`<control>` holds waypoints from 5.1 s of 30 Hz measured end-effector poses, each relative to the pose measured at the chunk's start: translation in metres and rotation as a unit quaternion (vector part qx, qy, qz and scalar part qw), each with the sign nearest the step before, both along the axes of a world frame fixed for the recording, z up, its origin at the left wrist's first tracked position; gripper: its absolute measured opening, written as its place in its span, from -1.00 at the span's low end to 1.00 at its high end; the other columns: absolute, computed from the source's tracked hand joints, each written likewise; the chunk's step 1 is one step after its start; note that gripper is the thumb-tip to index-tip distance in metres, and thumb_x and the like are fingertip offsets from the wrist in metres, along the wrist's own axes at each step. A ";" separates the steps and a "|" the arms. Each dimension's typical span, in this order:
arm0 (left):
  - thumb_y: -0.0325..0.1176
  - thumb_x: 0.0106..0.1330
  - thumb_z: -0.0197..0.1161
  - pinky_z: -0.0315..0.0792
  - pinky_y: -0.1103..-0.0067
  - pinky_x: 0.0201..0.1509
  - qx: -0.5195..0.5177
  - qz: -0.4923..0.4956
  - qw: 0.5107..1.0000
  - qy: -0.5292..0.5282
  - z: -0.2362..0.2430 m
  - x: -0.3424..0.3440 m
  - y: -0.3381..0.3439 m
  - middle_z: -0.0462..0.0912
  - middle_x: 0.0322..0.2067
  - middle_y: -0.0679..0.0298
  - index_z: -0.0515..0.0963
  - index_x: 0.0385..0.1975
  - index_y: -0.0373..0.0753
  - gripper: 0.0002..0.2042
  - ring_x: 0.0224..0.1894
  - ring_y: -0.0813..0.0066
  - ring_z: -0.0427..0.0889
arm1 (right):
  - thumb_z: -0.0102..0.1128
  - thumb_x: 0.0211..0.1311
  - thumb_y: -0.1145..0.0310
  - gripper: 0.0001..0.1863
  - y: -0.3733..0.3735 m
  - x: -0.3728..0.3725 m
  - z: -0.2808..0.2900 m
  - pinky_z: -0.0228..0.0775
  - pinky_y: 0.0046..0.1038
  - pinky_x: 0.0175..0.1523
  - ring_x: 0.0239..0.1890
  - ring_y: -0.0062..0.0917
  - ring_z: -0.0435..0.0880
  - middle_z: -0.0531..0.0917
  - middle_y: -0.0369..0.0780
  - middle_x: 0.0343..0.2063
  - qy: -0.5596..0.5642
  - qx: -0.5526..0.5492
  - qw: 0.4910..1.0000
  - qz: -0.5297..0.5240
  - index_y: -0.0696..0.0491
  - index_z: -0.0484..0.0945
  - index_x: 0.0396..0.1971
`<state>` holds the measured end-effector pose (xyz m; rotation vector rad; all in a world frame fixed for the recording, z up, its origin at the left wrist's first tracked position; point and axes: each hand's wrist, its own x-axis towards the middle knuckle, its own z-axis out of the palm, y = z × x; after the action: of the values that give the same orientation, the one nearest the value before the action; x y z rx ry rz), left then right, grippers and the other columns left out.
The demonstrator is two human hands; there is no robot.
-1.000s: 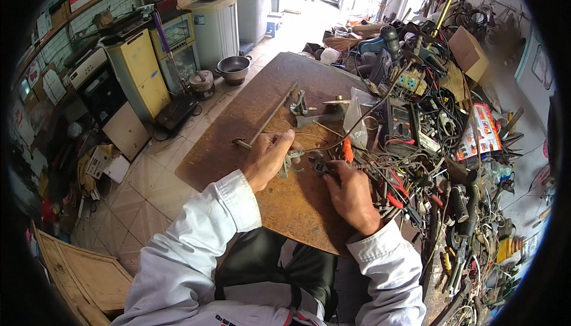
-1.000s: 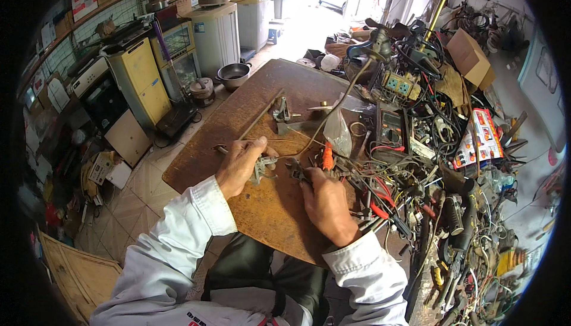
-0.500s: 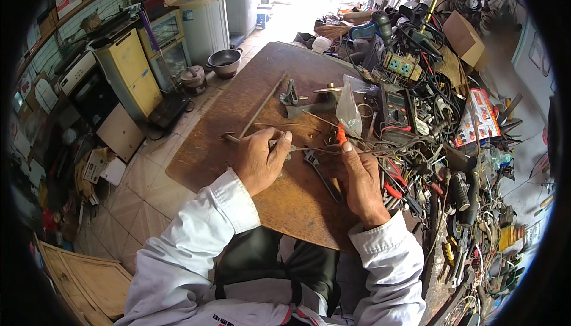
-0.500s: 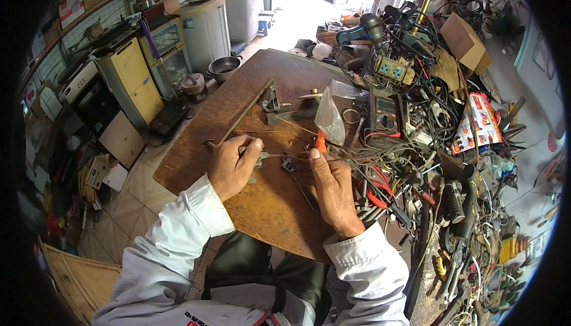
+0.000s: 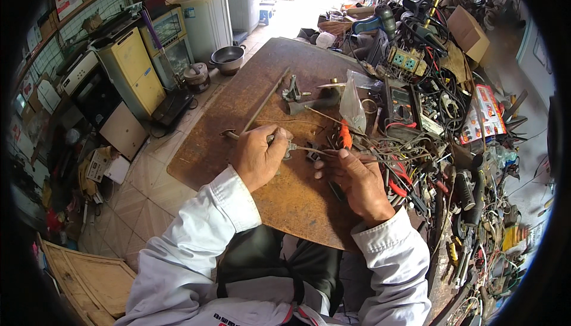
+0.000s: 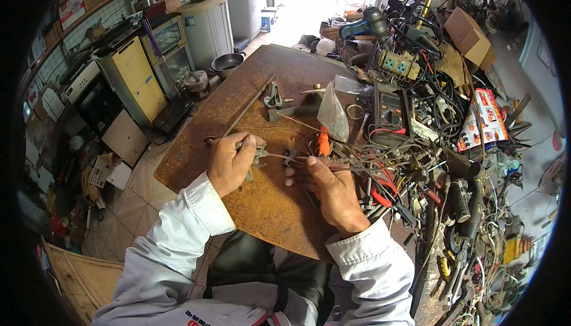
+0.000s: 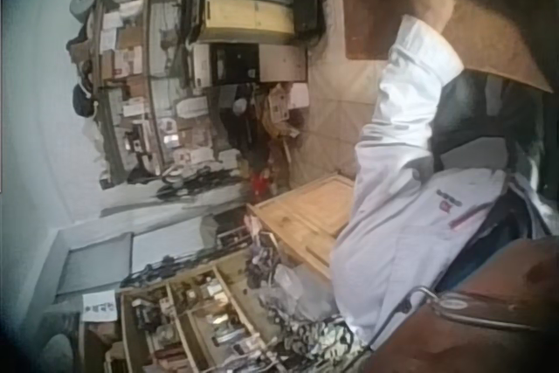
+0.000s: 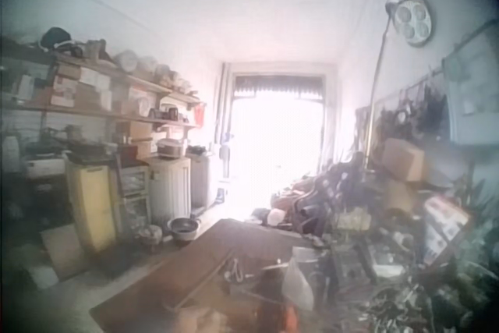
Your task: The person uses pliers and a screwdriver to manipulate a small electrical component on a cluttered workbench. They repeatedly adjust wires and metal parts, occasionally repositioning the component and tools while working in a workshop environment.
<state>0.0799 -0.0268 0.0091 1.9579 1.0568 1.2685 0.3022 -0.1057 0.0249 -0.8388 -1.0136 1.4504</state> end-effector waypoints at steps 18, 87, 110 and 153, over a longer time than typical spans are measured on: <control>-0.27 0.49 0.10 0.54 0.45 -0.32 0.043 0.013 0.999 0.005 -0.002 0.003 0.000 0.74 -0.38 0.06 0.68 -0.21 -0.42 -0.69 -0.40 0.36 0.71 | 0.14 0.52 0.16 -0.57 -0.001 0.006 0.012 0.61 -0.40 -0.19 -0.32 -0.38 0.75 0.74 -0.05 -0.29 -0.017 -0.037 0.999 -0.020 0.31 0.59 -0.06; -0.15 0.53 0.11 0.46 0.61 -0.03 -0.126 -0.142 0.975 -0.112 -0.002 -0.001 -0.002 0.65 -0.22 0.36 0.59 0.06 -0.31 -0.64 -0.18 0.67 0.54 | 0.06 0.57 0.16 -0.69 -0.013 -0.029 0.001 0.40 -0.54 -0.50 -0.61 -0.61 0.53 0.57 -0.25 -0.55 0.050 -0.083 0.990 0.099 0.15 0.49 -0.18; -0.25 0.55 0.10 0.43 0.63 -0.11 -0.106 -0.217 0.961 -0.133 0.000 0.003 -0.009 0.54 -0.26 0.42 0.49 0.16 -0.30 -0.67 -0.25 0.72 0.45 | 0.08 0.54 0.18 -0.70 -0.008 -0.027 -0.009 0.22 -0.48 -0.57 -0.72 -0.53 0.37 0.53 -0.18 -0.63 0.091 -0.089 0.985 0.115 0.16 0.48 -0.19; -0.07 0.51 -0.07 0.44 0.67 -0.50 -0.523 -0.403 0.750 -0.036 0.012 -0.004 0.001 0.69 -0.44 0.25 0.64 -0.23 -0.34 -0.56 -0.50 0.60 0.61 | 0.24 0.48 0.17 -0.61 0.015 0.029 0.030 0.06 -0.54 -0.58 -0.67 -0.74 0.30 0.41 -0.39 -0.71 -0.267 0.010 0.911 0.313 0.16 0.59 -0.49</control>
<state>0.0755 -0.0259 0.0212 1.1615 0.5130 0.1288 0.3312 -0.0906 0.0544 -0.9697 -1.8343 1.7730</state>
